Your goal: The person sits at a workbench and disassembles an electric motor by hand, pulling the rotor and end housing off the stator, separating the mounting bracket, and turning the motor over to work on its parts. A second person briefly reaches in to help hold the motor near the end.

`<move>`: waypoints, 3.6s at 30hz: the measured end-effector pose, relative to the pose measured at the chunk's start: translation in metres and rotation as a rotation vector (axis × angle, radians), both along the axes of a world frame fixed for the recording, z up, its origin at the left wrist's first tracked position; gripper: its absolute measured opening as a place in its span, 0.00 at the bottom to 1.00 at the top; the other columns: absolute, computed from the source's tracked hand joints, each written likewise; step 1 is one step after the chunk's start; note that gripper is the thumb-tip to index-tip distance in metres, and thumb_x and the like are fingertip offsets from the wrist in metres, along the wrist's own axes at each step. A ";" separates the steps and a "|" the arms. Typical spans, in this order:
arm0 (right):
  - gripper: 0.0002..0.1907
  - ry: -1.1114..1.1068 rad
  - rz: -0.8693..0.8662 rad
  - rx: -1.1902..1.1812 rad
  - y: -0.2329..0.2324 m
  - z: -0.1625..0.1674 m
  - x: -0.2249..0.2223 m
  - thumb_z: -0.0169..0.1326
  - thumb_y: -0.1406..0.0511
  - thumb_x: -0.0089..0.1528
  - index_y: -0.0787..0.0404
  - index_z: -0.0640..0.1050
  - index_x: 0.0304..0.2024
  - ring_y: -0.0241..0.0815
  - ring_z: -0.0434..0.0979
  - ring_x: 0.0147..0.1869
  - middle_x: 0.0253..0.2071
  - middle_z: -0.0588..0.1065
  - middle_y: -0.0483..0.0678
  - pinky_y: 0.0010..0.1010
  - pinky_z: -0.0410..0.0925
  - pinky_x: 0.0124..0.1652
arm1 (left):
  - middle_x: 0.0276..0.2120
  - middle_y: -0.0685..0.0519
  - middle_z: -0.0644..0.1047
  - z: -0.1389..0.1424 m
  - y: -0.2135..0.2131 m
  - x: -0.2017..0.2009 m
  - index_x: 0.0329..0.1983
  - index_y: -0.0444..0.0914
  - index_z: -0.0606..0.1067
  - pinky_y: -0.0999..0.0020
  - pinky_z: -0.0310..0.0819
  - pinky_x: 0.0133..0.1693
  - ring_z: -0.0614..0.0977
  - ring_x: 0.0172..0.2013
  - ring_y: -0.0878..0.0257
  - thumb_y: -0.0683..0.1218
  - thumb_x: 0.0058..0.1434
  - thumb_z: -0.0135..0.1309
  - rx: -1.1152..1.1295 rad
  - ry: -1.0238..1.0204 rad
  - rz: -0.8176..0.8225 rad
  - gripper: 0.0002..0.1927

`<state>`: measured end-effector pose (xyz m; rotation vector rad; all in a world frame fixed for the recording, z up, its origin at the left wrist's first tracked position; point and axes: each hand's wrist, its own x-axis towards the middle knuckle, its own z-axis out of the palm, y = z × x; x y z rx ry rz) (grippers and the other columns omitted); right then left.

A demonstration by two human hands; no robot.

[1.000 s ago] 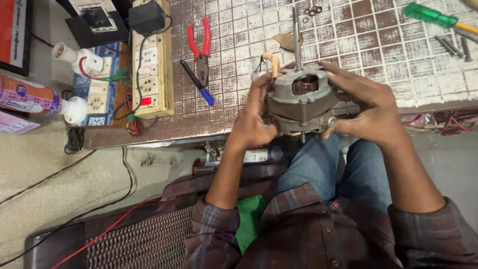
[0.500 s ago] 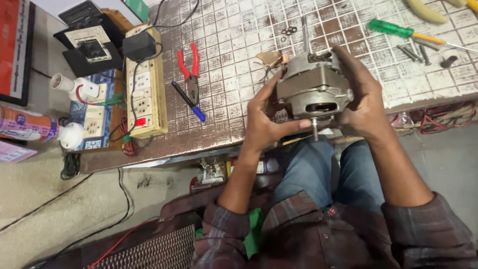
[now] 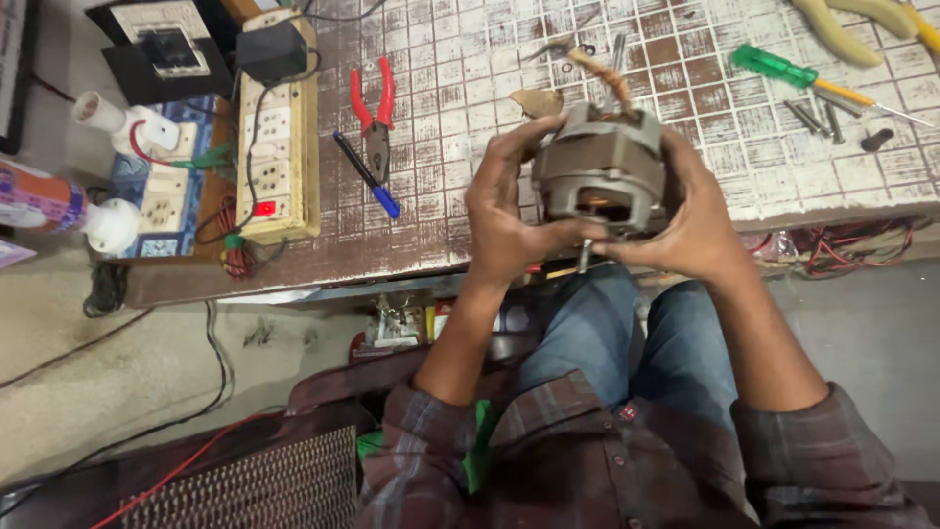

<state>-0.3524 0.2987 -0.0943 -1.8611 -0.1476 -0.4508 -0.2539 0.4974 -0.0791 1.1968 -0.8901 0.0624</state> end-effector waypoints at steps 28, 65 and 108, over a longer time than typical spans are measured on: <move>0.64 0.063 -0.045 -0.110 -0.005 0.001 0.012 0.72 0.61 0.41 0.66 0.55 0.76 0.47 0.62 0.77 0.70 0.63 0.56 0.36 0.56 0.74 | 0.55 0.49 0.76 0.005 -0.006 0.013 0.73 0.42 0.64 0.66 0.74 0.63 0.80 0.58 0.59 0.55 0.48 0.76 0.272 -0.173 -0.044 0.51; 0.67 0.094 -0.010 -0.100 0.003 0.010 0.014 0.70 0.71 0.35 0.63 0.55 0.75 0.48 0.64 0.76 0.72 0.65 0.56 0.36 0.57 0.72 | 0.66 0.48 0.65 -0.014 0.000 0.008 0.67 0.43 0.60 0.62 0.73 0.67 0.74 0.65 0.56 0.48 0.44 0.80 0.250 -0.121 -0.090 0.51; 0.64 0.205 -0.081 -0.126 0.025 0.015 0.010 0.76 0.63 0.39 0.69 0.59 0.74 0.46 0.77 0.63 0.60 0.75 0.58 0.35 0.70 0.61 | 0.59 0.48 0.74 -0.028 0.012 0.006 0.72 0.37 0.63 0.66 0.76 0.61 0.78 0.58 0.61 0.65 0.46 0.76 0.153 0.307 -0.257 0.57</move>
